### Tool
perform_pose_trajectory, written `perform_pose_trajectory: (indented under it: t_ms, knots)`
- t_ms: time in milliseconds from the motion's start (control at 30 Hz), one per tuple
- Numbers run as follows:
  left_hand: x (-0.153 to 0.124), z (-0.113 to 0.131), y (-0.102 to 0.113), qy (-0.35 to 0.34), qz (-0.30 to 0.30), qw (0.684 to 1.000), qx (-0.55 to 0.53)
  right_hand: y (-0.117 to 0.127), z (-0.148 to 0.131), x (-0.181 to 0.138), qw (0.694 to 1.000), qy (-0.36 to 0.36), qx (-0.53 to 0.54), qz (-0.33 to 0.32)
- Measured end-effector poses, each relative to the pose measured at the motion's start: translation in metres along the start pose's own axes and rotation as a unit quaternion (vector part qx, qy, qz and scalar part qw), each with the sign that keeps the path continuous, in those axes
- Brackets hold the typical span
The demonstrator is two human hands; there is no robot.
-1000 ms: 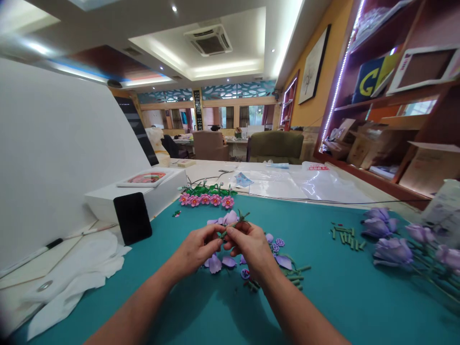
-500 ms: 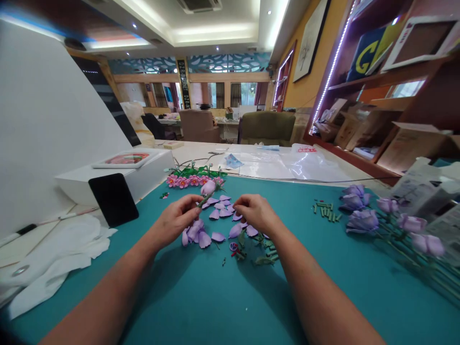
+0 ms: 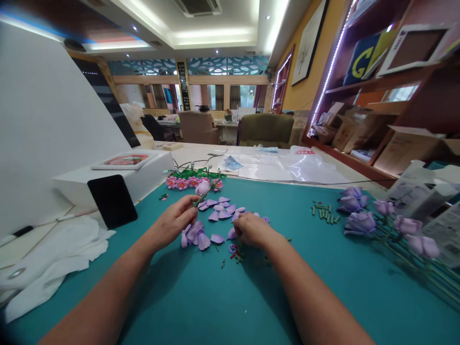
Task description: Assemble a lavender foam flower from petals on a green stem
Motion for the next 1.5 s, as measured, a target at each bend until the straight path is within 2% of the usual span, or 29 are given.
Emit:
perform_pose_trajectory:
  t_ms: [367, 533, 633, 800, 967, 1067, 1200, 1500]
  knots:
    - [-0.002, 0.005, 0.002, -0.015, 0.014, 0.997, 0.079, -0.009, 0.004, 0.000, 1.000, -0.014, 0.003, -0.027]
    - [-0.002, 0.001, 0.002, -0.015, 0.022, 0.989, 0.144, 0.001, 0.000, -0.002, 1.000, -0.006, 0.013, -0.020]
    - [-0.002, -0.003, 0.002, -0.004, 0.035, 0.981, 0.189, 0.024, -0.006, -0.006, 0.997, -0.018, 0.064, 0.033]
    - [-0.002, -0.007, -0.003, 0.015, 0.036, 0.970, 0.241, 0.063, -0.028, -0.018, 0.977, -0.010, 0.131, 0.170]
    - [-0.003, -0.005, -0.007, 0.020, 0.029, 0.961, 0.275, 0.086, -0.038, -0.034, 0.944, -0.015, 0.127, 0.304]
    - [-0.003, -0.005, -0.011, 0.016, 0.024, 0.957, 0.290, 0.095, -0.041, -0.043, 0.923, -0.015, 0.125, 0.364]
    - [-0.004, -0.005, -0.013, 0.008, 0.023, 0.954, 0.299, 0.099, -0.044, -0.048, 0.911, -0.009, 0.116, 0.395]
    - [-0.006, -0.001, -0.016, 0.004, 0.021, 0.946, 0.323, 0.097, -0.043, -0.046, 0.917, -0.006, 0.101, 0.386]
Point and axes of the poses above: each hand's wrist, its own x-axis towards the middle knuckle, its own y-axis out of the back of the hand, z = x × y, the point moved 10 cm from there along x, towards the middle knuckle, and after that the axes turned 7 degrees about -x, right-handed, at the moved point
